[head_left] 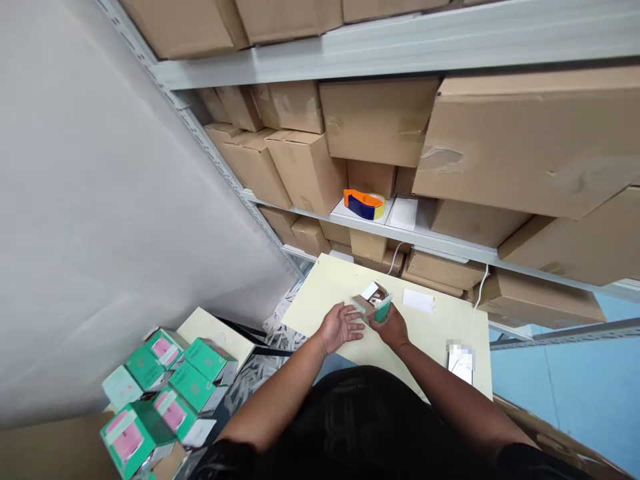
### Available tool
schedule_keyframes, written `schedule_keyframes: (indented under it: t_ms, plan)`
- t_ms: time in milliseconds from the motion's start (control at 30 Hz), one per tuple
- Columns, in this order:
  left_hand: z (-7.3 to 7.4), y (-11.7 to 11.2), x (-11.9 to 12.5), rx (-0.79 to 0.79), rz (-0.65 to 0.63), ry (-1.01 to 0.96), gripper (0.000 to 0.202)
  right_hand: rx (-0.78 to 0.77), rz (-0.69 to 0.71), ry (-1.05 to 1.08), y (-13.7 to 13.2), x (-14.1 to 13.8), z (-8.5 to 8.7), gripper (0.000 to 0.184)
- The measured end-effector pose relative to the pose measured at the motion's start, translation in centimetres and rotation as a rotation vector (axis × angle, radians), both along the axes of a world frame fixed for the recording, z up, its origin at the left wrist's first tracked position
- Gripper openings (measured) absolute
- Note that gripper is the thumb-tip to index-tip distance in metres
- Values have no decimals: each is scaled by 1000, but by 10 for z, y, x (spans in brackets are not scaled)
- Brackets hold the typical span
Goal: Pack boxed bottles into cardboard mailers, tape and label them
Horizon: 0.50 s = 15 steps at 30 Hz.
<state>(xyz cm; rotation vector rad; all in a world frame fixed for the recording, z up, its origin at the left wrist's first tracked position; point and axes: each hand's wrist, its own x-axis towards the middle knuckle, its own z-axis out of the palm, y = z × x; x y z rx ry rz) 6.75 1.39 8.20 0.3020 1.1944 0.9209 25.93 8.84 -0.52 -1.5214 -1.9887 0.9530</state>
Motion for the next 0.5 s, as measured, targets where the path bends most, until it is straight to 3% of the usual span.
schedule_keyframes:
  t_ms: [67, 167, 233, 400, 500]
  plan:
    - [-14, -2, 13, 3, -45, 148, 55, -73, -84, 7, 5, 4, -13, 54]
    - [-33, 8, 27, 0, -222, 375, 82, -101, -154, 16, 6, 4, -33, 56]
    - [-42, 22, 32, 37, -309, 421, 89, -93, -169, 32, 2, 2, -48, 55]
    - [-60, 53, 24, 152, -346, 443, 78, 7, -77, 100, -22, -4, -83, 79]
    - [-70, 62, 5, 253, -390, 451, 73, -18, -64, 77, -41, -9, -90, 87]
